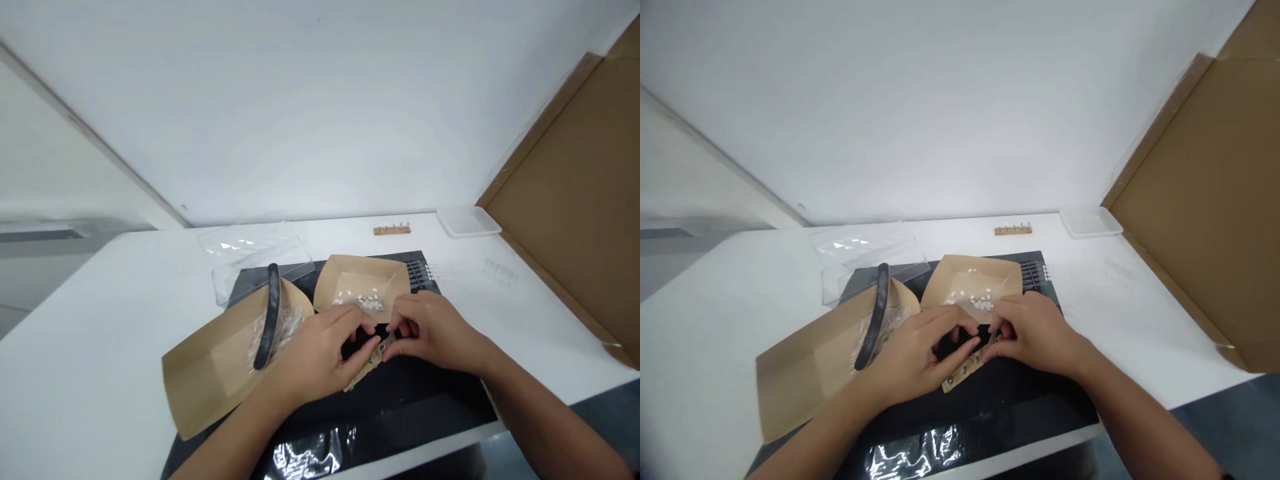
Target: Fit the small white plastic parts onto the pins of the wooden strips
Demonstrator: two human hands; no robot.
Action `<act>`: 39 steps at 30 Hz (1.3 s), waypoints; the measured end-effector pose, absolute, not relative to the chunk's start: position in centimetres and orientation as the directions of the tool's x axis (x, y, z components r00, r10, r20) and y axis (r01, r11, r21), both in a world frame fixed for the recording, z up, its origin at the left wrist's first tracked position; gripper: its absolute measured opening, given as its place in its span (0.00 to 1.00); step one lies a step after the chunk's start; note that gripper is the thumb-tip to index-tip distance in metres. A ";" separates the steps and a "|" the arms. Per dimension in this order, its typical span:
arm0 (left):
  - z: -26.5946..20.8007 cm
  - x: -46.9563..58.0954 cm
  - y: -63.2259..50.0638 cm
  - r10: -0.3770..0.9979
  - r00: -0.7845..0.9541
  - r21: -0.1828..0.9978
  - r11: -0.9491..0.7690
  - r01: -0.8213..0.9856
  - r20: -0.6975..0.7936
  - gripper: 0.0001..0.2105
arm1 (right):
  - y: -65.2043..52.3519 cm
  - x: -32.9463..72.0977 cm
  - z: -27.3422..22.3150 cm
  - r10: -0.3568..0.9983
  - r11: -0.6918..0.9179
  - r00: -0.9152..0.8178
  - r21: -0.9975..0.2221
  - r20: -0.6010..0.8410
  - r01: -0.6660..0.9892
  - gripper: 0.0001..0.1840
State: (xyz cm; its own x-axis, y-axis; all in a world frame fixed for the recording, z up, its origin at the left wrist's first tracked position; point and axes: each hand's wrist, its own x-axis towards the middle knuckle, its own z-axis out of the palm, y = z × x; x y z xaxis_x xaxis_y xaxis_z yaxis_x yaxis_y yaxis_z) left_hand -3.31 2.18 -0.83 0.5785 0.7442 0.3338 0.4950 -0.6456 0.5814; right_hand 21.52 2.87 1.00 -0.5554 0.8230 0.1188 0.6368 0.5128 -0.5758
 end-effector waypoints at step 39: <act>-2.9 -0.1 -0.9 0.846 0.474 0.507 -0.528 0.681 0.244 0.09 | 2.6 22.7 2.2 0.769 0.523 -0.638 -0.542 -0.032 0.658 0.12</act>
State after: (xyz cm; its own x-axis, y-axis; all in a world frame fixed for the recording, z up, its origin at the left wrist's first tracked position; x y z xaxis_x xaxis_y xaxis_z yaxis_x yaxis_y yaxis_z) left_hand -0.05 -0.89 -2.85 0.4742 0.8458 0.2445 0.6807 -0.5283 0.5074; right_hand 22.67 2.64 2.24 -0.6381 0.7693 -0.0323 0.6579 0.5230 -0.5418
